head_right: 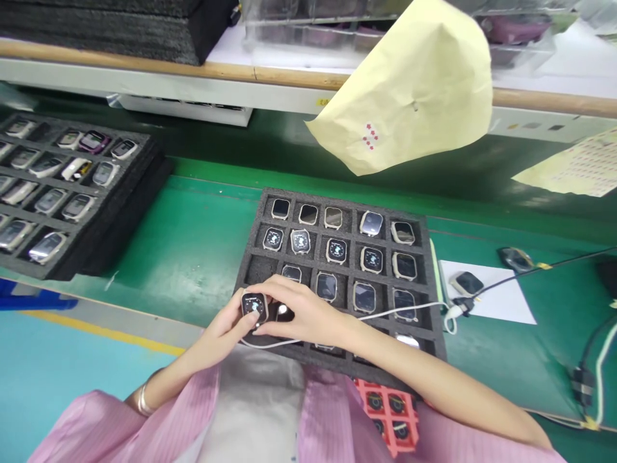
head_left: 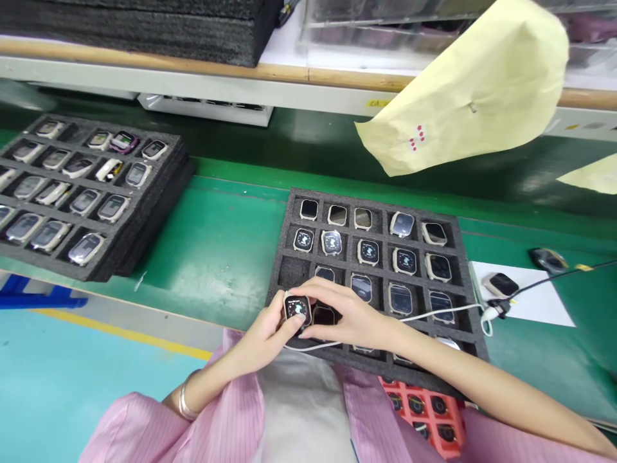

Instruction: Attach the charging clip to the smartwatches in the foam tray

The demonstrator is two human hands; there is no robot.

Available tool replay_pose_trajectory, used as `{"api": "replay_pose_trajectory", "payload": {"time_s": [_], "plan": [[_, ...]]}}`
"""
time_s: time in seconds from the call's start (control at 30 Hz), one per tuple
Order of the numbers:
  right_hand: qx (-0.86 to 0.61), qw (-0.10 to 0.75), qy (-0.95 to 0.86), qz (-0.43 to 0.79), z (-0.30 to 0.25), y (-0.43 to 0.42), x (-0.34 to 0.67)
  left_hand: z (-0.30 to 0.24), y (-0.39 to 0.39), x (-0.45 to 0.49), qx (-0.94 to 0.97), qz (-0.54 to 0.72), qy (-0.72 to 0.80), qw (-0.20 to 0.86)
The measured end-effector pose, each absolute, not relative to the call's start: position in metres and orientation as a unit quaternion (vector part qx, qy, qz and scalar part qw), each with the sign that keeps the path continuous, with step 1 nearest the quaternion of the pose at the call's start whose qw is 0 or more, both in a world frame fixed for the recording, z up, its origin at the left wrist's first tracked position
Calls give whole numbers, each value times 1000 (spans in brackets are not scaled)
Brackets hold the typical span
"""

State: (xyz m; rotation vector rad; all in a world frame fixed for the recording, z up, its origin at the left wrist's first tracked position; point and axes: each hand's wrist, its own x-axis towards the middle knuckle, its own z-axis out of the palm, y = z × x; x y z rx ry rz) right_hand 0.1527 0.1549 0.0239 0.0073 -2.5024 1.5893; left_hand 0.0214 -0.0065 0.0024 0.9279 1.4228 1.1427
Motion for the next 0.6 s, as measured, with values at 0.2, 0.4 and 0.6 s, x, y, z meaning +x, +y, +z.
{"api": "replay_pose_trajectory", "payload": {"time_s": [0.2,0.4,0.6], "plan": [[-36,84,-919,384,32,144,157,4,-6,22,389,461,609,516],[-60,47,-835,545,33,146,154,2,-6,21,358,507,574,533],[-103,54,-800,589,23,147,151,-4,-4,18,288,532,514,608]]}}
